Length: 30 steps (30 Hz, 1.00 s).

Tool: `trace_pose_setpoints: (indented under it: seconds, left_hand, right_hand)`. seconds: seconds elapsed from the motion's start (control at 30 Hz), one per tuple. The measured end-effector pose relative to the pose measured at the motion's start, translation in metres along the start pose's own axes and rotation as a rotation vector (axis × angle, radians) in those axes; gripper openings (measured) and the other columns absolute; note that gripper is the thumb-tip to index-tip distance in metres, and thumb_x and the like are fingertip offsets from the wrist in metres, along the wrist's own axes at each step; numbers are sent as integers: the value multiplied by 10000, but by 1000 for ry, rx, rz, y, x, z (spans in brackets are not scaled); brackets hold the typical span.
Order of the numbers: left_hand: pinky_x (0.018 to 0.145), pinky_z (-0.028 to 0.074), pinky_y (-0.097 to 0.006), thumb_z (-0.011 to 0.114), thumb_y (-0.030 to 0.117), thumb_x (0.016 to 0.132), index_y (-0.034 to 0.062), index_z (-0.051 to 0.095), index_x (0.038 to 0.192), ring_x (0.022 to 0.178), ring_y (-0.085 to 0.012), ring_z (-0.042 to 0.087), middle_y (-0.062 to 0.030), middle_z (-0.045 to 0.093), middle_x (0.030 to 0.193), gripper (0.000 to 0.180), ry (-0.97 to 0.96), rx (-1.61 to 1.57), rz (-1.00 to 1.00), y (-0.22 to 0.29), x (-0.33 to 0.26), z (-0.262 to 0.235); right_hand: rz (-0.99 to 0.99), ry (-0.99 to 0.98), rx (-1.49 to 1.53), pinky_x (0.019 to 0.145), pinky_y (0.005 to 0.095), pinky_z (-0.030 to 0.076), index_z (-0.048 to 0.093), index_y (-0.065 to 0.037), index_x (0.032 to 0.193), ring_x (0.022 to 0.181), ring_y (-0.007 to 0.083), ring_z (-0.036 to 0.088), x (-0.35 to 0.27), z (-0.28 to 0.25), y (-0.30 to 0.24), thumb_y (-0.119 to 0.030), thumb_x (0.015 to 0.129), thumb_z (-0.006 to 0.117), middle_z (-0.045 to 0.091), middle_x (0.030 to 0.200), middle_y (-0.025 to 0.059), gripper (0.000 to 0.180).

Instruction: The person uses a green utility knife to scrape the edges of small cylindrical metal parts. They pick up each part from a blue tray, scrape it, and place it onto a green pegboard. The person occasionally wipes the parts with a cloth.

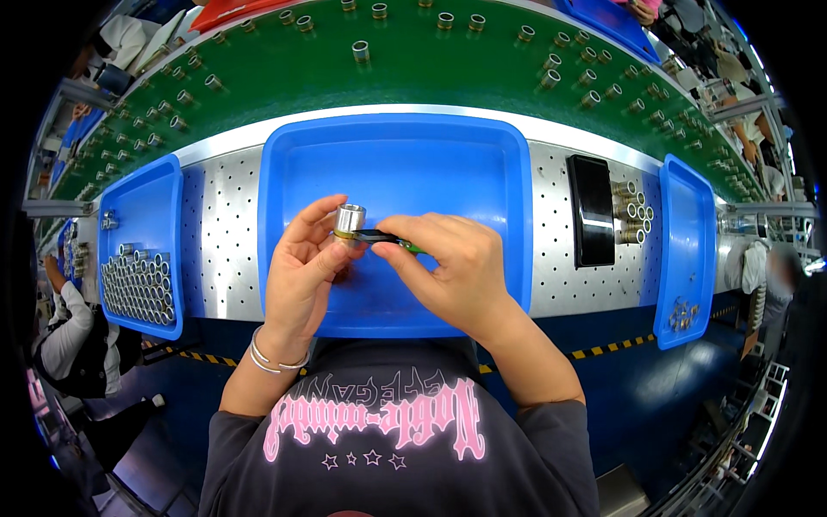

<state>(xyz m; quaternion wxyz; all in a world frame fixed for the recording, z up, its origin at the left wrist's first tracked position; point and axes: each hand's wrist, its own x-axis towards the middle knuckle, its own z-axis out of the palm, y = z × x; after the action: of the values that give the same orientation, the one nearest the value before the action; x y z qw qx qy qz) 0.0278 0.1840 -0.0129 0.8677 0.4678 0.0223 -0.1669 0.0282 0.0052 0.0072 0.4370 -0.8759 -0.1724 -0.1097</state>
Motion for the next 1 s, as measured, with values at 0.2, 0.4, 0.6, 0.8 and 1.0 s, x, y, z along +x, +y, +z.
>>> trace_pose_setpoints:
  seconds: [0.2,0.4,0.6,0.8,1.0]
  left_hand:
    - [831,479,-271,641,0,803,-4,480,1219,930,-169,599,-116,559,1106,446,0,-9,-20,-2,0,2]
    - [833,482,-275,645,6,804,-5,479,1215,937,-175,599,-113,557,1106,443,-2,-6,-31,-2,0,1]
    - [847,486,-286,651,13,800,-6,478,1214,953,-182,595,-115,555,1113,449,-2,-22,-46,-3,0,0]
    - [850,488,-290,658,14,795,-7,477,1215,955,-185,595,-116,553,1120,457,4,-16,-42,-4,-1,0]
    - [850,488,-291,655,18,799,-7,474,1219,959,-186,594,-114,559,1114,458,-2,-8,-41,-5,0,-1]
  right_hand:
    - [4,-10,-22,474,289,404,663,-68,823,526,203,564,-1,-2,0,-143,731,709,609,638,66,127]
    - [8,-12,-25,467,285,396,664,-68,818,516,197,558,-2,-2,2,-144,730,710,601,625,60,124]
    - [11,-9,-9,466,283,395,666,-70,816,511,193,555,-2,-1,3,-145,731,710,599,619,60,122]
    - [17,-20,-29,466,281,397,666,-70,815,509,188,555,-2,-3,2,-148,732,710,598,617,60,122]
    - [34,-34,-38,478,274,412,665,-67,804,522,186,570,-2,-2,2,-140,738,706,605,623,60,107]
